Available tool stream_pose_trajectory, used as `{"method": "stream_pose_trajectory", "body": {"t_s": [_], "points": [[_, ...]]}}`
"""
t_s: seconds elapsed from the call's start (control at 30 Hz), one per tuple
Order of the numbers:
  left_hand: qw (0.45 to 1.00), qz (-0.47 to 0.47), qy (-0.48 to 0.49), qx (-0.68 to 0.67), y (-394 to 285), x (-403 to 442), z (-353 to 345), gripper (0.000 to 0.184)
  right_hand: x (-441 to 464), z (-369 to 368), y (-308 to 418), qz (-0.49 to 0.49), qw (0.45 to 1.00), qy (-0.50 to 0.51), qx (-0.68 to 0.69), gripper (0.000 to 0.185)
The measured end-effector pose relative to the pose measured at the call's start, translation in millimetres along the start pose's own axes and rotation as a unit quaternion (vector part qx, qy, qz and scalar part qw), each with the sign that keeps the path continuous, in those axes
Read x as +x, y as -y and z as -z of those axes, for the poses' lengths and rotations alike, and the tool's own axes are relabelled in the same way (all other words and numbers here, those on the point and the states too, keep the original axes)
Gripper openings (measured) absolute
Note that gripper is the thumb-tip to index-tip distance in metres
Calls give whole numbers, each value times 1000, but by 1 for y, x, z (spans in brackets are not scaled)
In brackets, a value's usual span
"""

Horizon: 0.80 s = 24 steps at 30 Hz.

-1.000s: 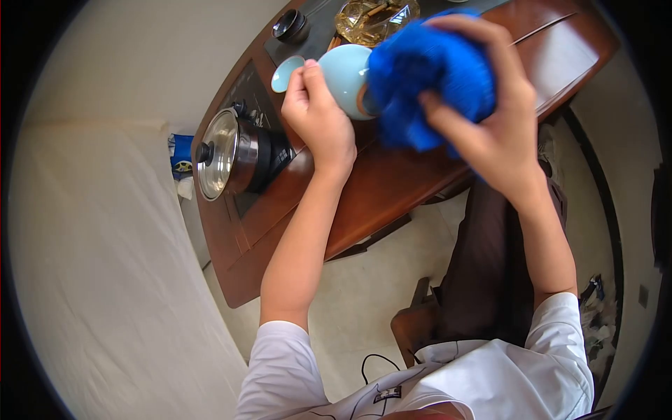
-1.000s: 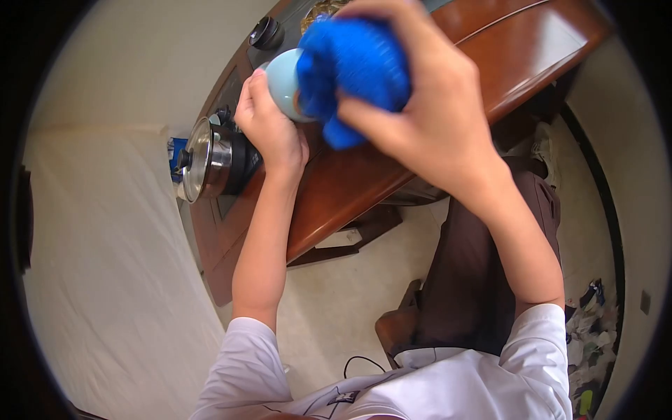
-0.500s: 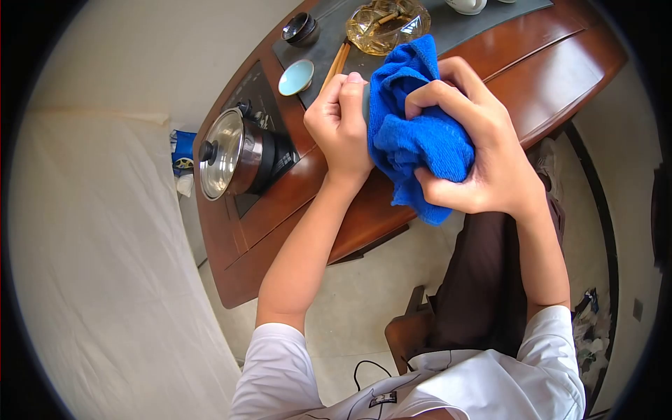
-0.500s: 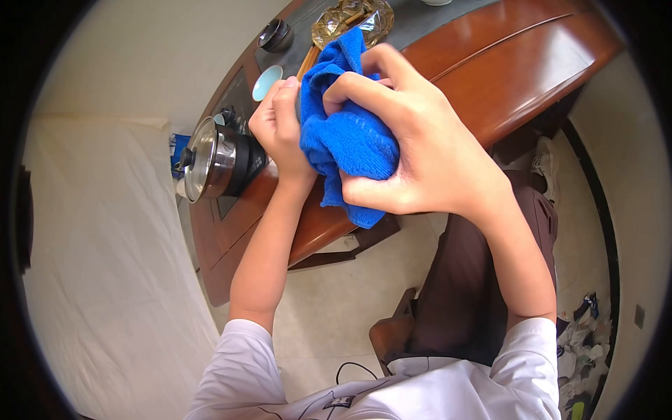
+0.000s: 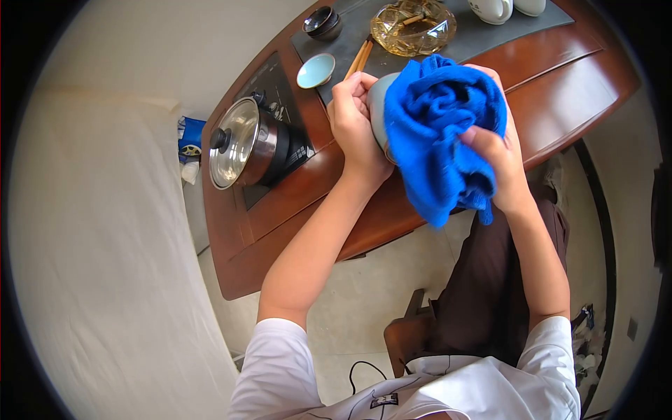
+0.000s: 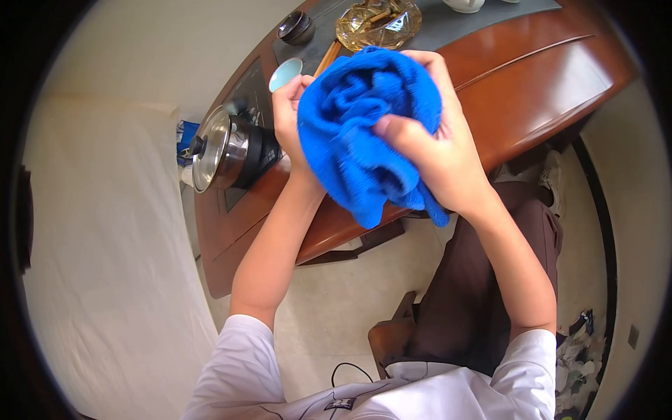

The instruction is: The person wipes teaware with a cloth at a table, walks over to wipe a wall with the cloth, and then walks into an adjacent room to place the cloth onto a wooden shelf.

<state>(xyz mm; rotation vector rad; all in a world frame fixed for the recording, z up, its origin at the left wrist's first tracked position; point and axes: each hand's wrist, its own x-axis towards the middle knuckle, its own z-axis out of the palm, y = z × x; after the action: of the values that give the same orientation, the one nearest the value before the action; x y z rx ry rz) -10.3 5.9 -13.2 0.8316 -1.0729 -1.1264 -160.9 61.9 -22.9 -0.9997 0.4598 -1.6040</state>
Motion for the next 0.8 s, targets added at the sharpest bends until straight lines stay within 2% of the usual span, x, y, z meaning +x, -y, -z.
{"method": "stream_pose_trajectory", "body": {"t_s": [0.03,0.1,0.17,0.23,0.27,0.37,0.47,0.5,0.6,0.63,0.67,0.7,0.73,0.77,0.8], "points": [[997,55,5,-44,2,4,5,37,-1,3,1,-33,999,-14,-1,54],[988,121,9,-91,6,9,7,37,3,4,-5,-39,999,-27,15,51],[976,179,24,-124,8,11,9,39,4,5,-2,-77,996,-5,32,48],[958,229,53,-165,10,8,13,44,3,10,8,-149,988,8,34,47],[947,254,68,-186,10,7,14,50,4,10,7,-139,990,11,32,47],[945,268,71,-174,3,0,8,57,6,0,1,-85,995,10,45,50],[956,237,73,-154,8,3,18,62,2,-10,-12,-39,999,-28,-8,57],[957,235,64,-158,8,6,18,60,1,-13,-12,-54,997,-44,11,57],[967,207,21,-146,11,11,11,35,4,-6,-10,-77,993,-74,40,52],[975,192,26,-111,9,12,8,33,5,-5,-10,-67,991,-107,47,44],[984,169,32,-41,9,8,2,38,4,1,-7,-80,989,-111,57,39],[981,173,85,-34,8,11,4,41,4,6,-4,-93,987,-115,67,34],[974,179,134,-27,7,13,7,43,4,8,0,-96,987,-114,64,37],[971,197,129,-42,7,12,7,49,5,8,4,-99,987,-113,61,39],[967,194,162,-14,9,14,13,48,5,8,8,-102,987,-112,58,42]]}}
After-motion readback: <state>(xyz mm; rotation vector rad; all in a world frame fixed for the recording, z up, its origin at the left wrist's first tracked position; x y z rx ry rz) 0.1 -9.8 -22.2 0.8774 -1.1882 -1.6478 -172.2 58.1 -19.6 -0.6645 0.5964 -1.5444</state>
